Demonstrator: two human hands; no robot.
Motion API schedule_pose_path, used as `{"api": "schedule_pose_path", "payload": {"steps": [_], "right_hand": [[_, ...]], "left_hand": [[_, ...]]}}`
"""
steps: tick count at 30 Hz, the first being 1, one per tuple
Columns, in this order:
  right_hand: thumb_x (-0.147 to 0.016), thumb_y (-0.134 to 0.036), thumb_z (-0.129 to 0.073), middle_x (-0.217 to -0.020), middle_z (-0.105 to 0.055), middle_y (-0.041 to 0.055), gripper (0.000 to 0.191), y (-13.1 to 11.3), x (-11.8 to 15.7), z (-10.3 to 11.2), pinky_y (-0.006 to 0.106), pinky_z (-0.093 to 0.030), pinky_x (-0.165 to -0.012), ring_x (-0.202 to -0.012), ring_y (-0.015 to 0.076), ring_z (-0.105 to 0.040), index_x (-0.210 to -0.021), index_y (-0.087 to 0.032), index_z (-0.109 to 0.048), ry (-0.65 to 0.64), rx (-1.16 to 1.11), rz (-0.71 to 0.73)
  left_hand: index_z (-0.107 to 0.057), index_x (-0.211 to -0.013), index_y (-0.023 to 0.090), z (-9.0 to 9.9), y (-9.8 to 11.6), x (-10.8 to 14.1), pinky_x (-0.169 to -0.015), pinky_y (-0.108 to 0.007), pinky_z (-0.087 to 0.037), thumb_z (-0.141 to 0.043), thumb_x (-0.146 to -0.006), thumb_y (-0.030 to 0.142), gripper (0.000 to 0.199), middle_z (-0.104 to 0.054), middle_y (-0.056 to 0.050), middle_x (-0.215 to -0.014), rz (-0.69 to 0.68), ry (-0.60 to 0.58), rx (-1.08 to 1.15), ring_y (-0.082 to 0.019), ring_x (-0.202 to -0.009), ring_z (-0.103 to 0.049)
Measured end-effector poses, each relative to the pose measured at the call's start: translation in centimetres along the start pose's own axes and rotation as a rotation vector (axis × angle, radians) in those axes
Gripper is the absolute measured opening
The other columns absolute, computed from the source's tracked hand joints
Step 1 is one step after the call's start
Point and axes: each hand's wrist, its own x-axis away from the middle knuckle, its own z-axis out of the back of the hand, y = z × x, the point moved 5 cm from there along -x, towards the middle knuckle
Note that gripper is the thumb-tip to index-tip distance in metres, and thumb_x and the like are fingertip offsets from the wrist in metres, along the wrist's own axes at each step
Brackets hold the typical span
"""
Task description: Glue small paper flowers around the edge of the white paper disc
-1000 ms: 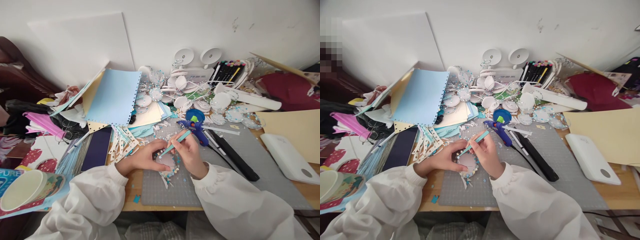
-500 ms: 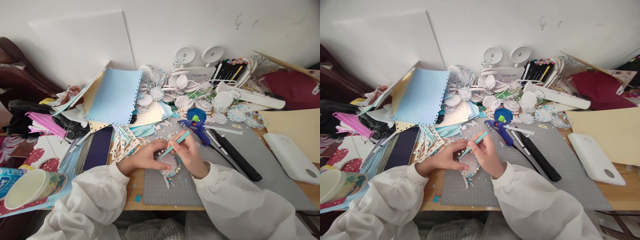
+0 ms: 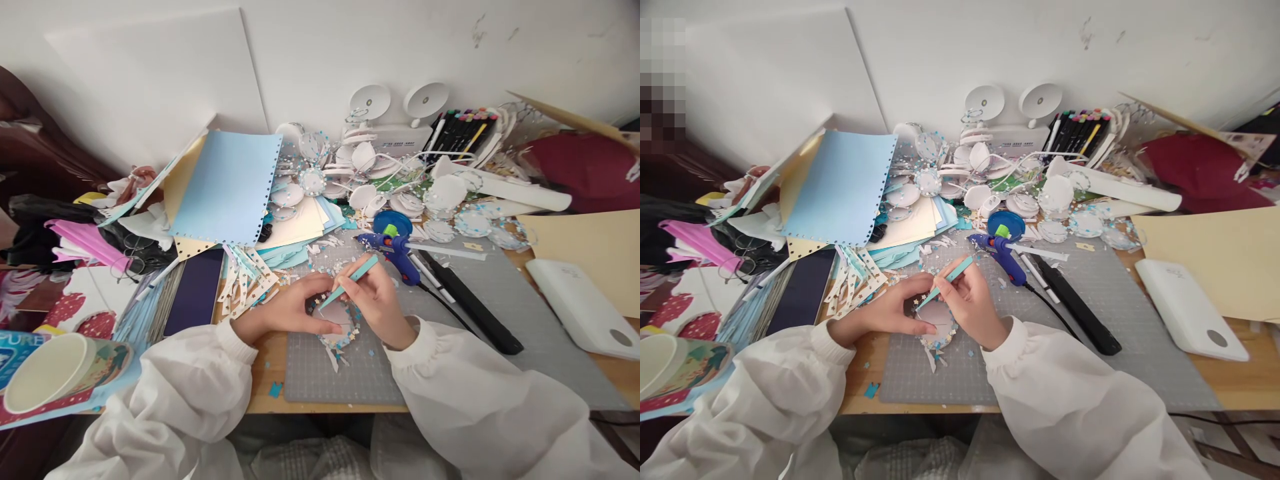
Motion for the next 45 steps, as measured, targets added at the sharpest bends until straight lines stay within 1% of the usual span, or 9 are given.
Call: {"api": "schedule_pose_path", "payload": {"steps": [4,9,13,24,30,33,38,42,45], "right_hand": [[-0.085,-0.043,-0.063,-0.076,-0.06,0.0015,0.023,0.2,-0.1,0.1,0.03,-0.049,-0.057,-0.063,0.014,-0.055,-0.081,-0.023,-0.051,0.01,-0.003,-0.013],[-0.085,-0.042,-0.064,-0.074,-0.062,0.0005,0.024,0.7,-0.3,0.5,0.029,-0.048,-0.056,-0.06,0.0128,-0.056,-0.081,-0.023,-0.051,0.042,-0.054,-0.017],[-0.086,-0.039,-0.064,-0.074,-0.062,-0.0001,0.022,1.0,-0.3,0.5,0.028,-0.047,-0.055,-0.058,0.0118,-0.055,-0.081,-0.022,-0.05,0.033,-0.084,-0.012],[-0.086,-0.04,-0.063,-0.077,-0.061,0.001,0.021,0.0,-0.1,0.1,0.029,-0.049,-0.057,-0.062,0.0129,-0.056,-0.081,-0.022,-0.053,0.005,0.013,0.017],[-0.087,-0.039,-0.062,-0.077,-0.059,0.0014,0.02,0.0,0.0,0.1,0.03,-0.051,-0.058,-0.065,0.0138,-0.057,-0.082,-0.022,-0.052,0.0,0.033,0.029],[-0.088,-0.038,-0.061,-0.078,-0.059,0.0014,0.019,-0.1,-0.1,0.1,0.029,-0.051,-0.058,-0.065,0.0137,-0.057,-0.082,-0.022,-0.052,-0.005,0.043,0.039],[-0.088,-0.035,-0.061,-0.078,-0.059,0.0012,0.017,-0.2,-0.1,0.3,0.027,-0.051,-0.057,-0.065,0.0123,-0.058,-0.083,-0.021,-0.052,0.011,0.04,0.056],[-0.087,-0.035,-0.062,-0.078,-0.06,0.001,0.018,-0.1,-0.2,0.3,0.027,-0.05,-0.056,-0.065,0.0125,-0.059,-0.082,-0.021,-0.052,0.012,0.031,0.055],[-0.087,-0.033,-0.062,-0.076,-0.061,0.0003,0.017,0.0,-0.3,0.5,0.027,-0.049,-0.055,-0.061,0.0117,-0.057,-0.082,-0.021,-0.051,0.033,-0.012,0.067]], "left_hand": [[-0.061,-0.104,0.015,0.0,0.1,0.0,-0.089,-0.034,-0.044,-0.071,-0.075,0.048,0.045,-0.063,-0.009,-0.106,0.009,-0.01,0.004,-0.024,-0.098,-0.058],[-0.061,-0.103,0.016,0.0,0.0,0.0,-0.085,-0.033,-0.045,-0.071,-0.074,0.049,0.045,-0.062,-0.007,-0.098,0.022,0.0,-0.014,-0.023,-0.091,-0.058],[-0.061,-0.101,0.016,0.0,0.1,0.0,-0.082,-0.031,-0.045,-0.072,-0.074,0.049,0.044,-0.062,-0.006,-0.094,0.004,0.006,-0.018,-0.022,-0.088,-0.057],[-0.061,-0.101,0.015,0.0,0.0,0.1,-0.084,-0.032,-0.045,-0.072,-0.074,0.049,0.045,-0.062,-0.007,-0.098,0.014,-0.004,-0.014,-0.023,-0.092,-0.057],[-0.061,-0.101,0.015,-0.2,-0.2,0.1,-0.087,-0.033,-0.044,-0.072,-0.075,0.048,0.044,-0.063,-0.009,-0.104,0.018,-0.015,0.003,-0.024,-0.096,-0.057],[-0.061,-0.099,0.015,-0.1,-0.2,0.0,-0.085,-0.033,-0.045,-0.071,-0.075,0.05,0.044,-0.062,-0.008,-0.101,0.018,-0.01,-0.008,-0.023,-0.094,-0.057],[-0.06,-0.1,0.015,0.1,0.0,0.0,-0.081,-0.031,-0.044,-0.072,-0.074,0.049,0.044,-0.061,-0.005,-0.093,-0.002,0.014,-0.043,-0.021,-0.087,-0.056],[-0.061,-0.101,0.015,0.0,0.0,0.1,-0.083,-0.031,-0.044,-0.072,-0.074,0.048,0.044,-0.062,-0.006,-0.095,-0.005,0.013,-0.039,-0.022,-0.089,-0.057],[-0.062,-0.105,0.016,0.0,-0.1,0.2,-0.087,-0.033,-0.045,-0.074,-0.071,0.049,0.049,-0.063,-0.008,-0.101,-0.004,0.011,-0.004,-0.024,-0.094,-0.058]]}}
